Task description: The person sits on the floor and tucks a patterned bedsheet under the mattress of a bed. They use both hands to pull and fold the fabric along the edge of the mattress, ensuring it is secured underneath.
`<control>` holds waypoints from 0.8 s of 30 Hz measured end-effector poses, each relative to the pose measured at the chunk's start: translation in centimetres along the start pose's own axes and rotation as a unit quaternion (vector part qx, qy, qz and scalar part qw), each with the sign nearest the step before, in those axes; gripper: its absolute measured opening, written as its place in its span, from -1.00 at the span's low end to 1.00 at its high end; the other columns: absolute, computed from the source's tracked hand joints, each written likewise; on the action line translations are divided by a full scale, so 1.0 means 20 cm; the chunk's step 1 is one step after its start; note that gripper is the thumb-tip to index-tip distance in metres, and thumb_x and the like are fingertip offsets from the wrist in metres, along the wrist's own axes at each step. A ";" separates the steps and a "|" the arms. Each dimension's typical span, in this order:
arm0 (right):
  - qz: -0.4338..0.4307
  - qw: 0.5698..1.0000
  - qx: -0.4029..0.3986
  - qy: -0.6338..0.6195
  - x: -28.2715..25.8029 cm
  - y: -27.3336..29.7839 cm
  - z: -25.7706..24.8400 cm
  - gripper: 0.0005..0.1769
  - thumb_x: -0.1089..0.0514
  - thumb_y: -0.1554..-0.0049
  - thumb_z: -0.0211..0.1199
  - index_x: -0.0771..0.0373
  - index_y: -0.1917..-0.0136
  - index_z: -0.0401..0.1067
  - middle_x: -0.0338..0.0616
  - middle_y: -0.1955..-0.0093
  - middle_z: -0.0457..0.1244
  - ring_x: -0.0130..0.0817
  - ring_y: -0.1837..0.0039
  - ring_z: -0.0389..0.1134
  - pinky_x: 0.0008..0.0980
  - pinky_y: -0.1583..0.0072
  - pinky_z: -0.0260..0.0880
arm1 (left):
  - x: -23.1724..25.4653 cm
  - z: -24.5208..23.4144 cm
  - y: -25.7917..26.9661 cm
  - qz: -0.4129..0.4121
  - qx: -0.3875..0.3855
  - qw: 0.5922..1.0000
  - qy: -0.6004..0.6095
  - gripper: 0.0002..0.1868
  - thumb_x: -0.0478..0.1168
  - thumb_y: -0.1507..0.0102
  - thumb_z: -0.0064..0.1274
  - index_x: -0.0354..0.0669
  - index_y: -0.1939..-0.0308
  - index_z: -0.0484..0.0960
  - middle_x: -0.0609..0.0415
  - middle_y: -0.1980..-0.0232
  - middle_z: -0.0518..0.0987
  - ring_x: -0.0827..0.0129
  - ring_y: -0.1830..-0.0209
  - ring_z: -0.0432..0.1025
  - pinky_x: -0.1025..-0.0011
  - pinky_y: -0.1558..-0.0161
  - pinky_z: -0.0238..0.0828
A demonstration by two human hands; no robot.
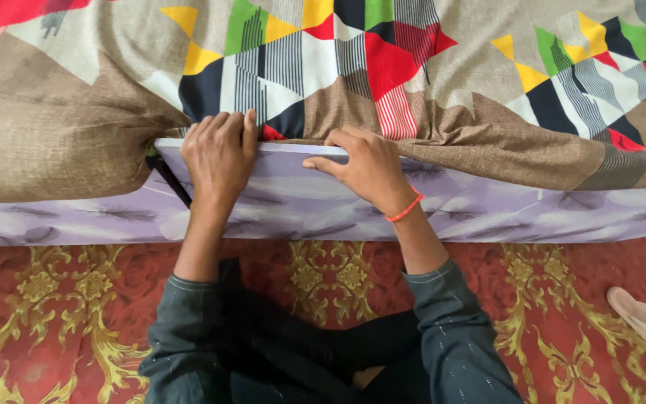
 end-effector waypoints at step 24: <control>-0.049 0.994 0.101 -0.012 0.03 0.06 0.02 -0.56 -0.17 -0.06 0.49 0.20 0.11 0.47 -0.17 0.15 0.28 -0.12 0.09 0.41 -0.15 0.11 0.39 | 0.37 0.17 -0.03 0.033 -0.061 0.996 0.056 -0.64 -0.05 -0.44 0.00 -0.12 0.38 0.65 0.07 0.39 0.54 0.15 0.33 0.49 0.19 0.22 0.40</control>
Point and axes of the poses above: each hand's wrist, its own y-axis away from the middle knuckle, its own z-axis out of the palm, x = y × z, the point moved 3 cm from there along -y, towards the middle knuckle
